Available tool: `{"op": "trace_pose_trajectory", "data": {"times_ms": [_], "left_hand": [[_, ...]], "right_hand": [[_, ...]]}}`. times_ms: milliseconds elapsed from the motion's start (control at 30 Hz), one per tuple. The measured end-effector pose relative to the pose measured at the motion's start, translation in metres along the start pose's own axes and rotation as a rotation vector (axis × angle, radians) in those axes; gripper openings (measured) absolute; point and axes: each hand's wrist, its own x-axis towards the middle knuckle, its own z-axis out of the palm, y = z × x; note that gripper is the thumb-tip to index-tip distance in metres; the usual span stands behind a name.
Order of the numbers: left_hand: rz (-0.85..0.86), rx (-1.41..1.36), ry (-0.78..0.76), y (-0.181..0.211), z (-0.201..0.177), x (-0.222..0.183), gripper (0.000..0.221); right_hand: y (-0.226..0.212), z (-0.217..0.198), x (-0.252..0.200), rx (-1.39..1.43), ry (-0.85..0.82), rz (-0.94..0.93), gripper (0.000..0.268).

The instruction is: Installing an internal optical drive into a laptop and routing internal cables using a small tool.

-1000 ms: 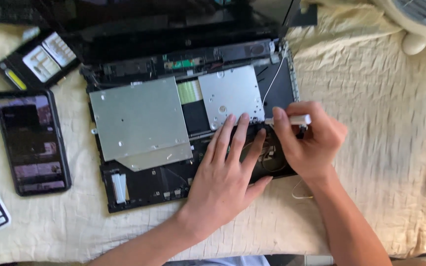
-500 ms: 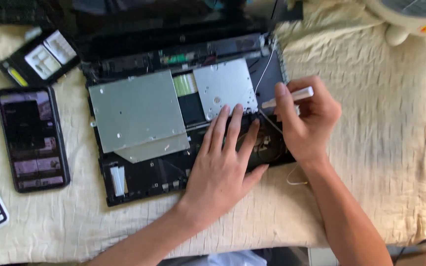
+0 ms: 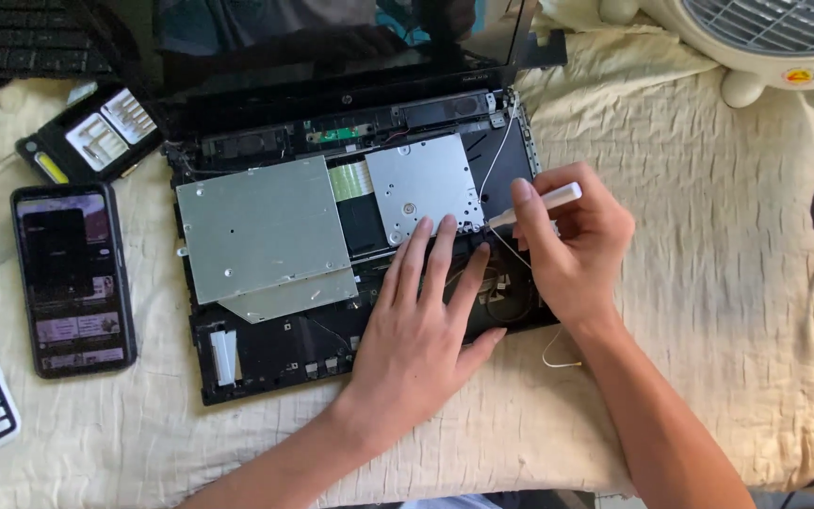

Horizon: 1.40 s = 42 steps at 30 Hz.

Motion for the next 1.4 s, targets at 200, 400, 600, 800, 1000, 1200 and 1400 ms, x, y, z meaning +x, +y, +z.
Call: {"op": "trace_pose_trajectory", "data": {"times_ms": [200, 400, 600, 800, 1000, 1200, 1400], "left_hand": [[0.003, -0.02, -0.015, -0.003, 0.004, 0.001, 0.08], [0.011, 0.053, -0.001, -0.002, 0.004, -0.002, 0.081], [0.006, 0.04, 0.018, 0.0, 0.001, -0.002, 0.077], [-0.001, 0.056, 0.004, 0.0, 0.002, -0.001, 0.083], [-0.01, 0.082, -0.008, -0.001, 0.007, -0.001, 0.091], [0.105, 0.196, 0.001, -0.012, -0.012, 0.008, 0.085], [0.167, -0.18, 0.237, -0.049, -0.022, 0.044, 0.013]], "right_hand": [[0.0, -0.001, -0.001, -0.017, 0.001, -0.016, 0.019], [0.002, 0.003, -0.001, -0.039, -0.063, -0.001, 0.021], [0.0, 0.0, 0.003, 0.087, -0.105, 0.113, 0.019], [-0.002, -0.008, 0.026, 0.198, -0.169, 0.214, 0.02], [-0.003, -0.01, 0.057, 0.202, -0.186, 0.118, 0.021], [0.009, -0.012, 0.053, 0.232, -0.178, 0.086, 0.022], [0.014, -0.012, 0.03, 0.357, -0.045, 0.233, 0.018]]}}
